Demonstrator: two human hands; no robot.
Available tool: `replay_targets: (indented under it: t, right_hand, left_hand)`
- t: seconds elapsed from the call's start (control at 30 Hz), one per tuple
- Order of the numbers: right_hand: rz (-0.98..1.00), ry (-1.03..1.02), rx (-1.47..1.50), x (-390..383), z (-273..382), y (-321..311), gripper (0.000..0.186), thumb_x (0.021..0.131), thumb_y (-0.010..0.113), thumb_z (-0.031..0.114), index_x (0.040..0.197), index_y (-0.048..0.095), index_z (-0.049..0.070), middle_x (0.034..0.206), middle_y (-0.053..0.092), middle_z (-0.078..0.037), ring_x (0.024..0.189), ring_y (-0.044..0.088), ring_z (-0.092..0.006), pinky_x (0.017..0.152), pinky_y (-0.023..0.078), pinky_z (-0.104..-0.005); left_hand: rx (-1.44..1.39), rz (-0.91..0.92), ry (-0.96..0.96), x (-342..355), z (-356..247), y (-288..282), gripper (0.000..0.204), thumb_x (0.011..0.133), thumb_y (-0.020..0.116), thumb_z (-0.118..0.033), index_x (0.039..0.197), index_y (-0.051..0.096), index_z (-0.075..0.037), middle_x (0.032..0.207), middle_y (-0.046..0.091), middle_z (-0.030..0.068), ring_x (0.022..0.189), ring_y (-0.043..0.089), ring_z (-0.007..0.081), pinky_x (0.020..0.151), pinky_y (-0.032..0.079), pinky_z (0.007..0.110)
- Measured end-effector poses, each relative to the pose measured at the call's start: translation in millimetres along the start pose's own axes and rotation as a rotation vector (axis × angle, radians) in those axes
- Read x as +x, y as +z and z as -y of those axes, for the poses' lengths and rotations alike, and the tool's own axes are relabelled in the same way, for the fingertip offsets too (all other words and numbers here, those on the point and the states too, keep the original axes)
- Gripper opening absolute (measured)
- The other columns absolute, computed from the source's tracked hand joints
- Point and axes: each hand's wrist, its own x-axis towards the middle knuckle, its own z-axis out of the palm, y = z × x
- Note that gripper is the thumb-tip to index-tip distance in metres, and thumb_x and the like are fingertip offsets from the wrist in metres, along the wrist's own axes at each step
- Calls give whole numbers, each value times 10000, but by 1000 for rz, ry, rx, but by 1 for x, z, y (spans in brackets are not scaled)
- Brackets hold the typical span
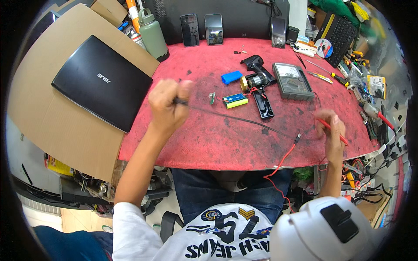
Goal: The person tests electronic components and a circuit board with multimeter probes, handling batteries and a partially disassembled handheld device on a red workbench mat.
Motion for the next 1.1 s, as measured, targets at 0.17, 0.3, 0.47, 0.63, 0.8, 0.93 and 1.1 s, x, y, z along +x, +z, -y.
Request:
replay_targets:
  t: [0.17, 0.3, 0.47, 0.63, 0.8, 0.93, 1.1]
  right_hand:
    - [39, -144, 166, 58, 6, 49, 760, 1070, 207, 583, 997, 678, -10, 826, 647, -52, 813, 615, -160, 750, 489, -318]
    - [341, -62, 180, 109, 20, 86, 611, 1063, 395, 522, 986, 689, -9, 859, 673, -50, 839, 634, -147, 784, 508, -312]
    - [576, -31, 95, 136, 1, 118, 230, 953, 693, 215, 1041, 683, 3, 927, 703, -50, 853, 636, -104, 769, 511, -288]
    - [438, 2, 40, 116, -5, 121, 186, 905, 732, 190, 972, 703, 18, 869, 704, -28, 830, 637, -96, 746, 516, -271]
    - [459, -43, -7, 119, -8, 111, 160, 896, 734, 168, 959, 713, 22, 839, 710, -41, 755, 639, -91, 644, 501, -272]
    - [494, -354, -59, 109, -16, 123, 130, 863, 715, 140, 959, 729, 53, 836, 702, -67, 774, 645, -169, 714, 493, -343]
    - [500, -551, -221, 103, -22, 131, 182, 838, 703, 136, 1005, 737, 72, 879, 705, -81, 856, 632, -273, 827, 462, -409]
  left_hand:
    - [-667, -439, -136, 48, -13, 54, 547, 1087, 339, -388, 959, 682, 19, 803, 643, 119, 779, 615, 232, 766, 500, 352]
    - [-992, -6, -398, 40, 6, 66, 589, 1081, 286, -369, 1141, 663, 80, 1009, 707, 188, 893, 688, 232, 882, 520, 363]
    - [-1009, 227, -516, 24, 26, 79, 410, 1044, 425, -235, 1140, 671, 78, 1017, 725, 143, 948, 698, 215, 901, 522, 341]
    - [-789, 293, -383, 16, 15, 80, 277, 1018, 558, -196, 1122, 705, 14, 1003, 737, 135, 972, 681, 159, 861, 523, 329]
    - [-492, 570, -60, 19, 12, 71, 260, 917, 707, -275, 981, 745, -26, 992, 737, 153, 909, 691, 270, 845, 511, 378]
    - [-321, 444, 95, 8, 14, 75, 333, 834, 768, -320, 1007, 736, -37, 990, 719, 151, 956, 650, 317, 897, 465, 412]
    - [-314, 528, 58, 6, 19, 82, 315, 841, 738, -328, 990, 744, -50, 964, 711, 155, 968, 624, 334, 896, 445, 444]
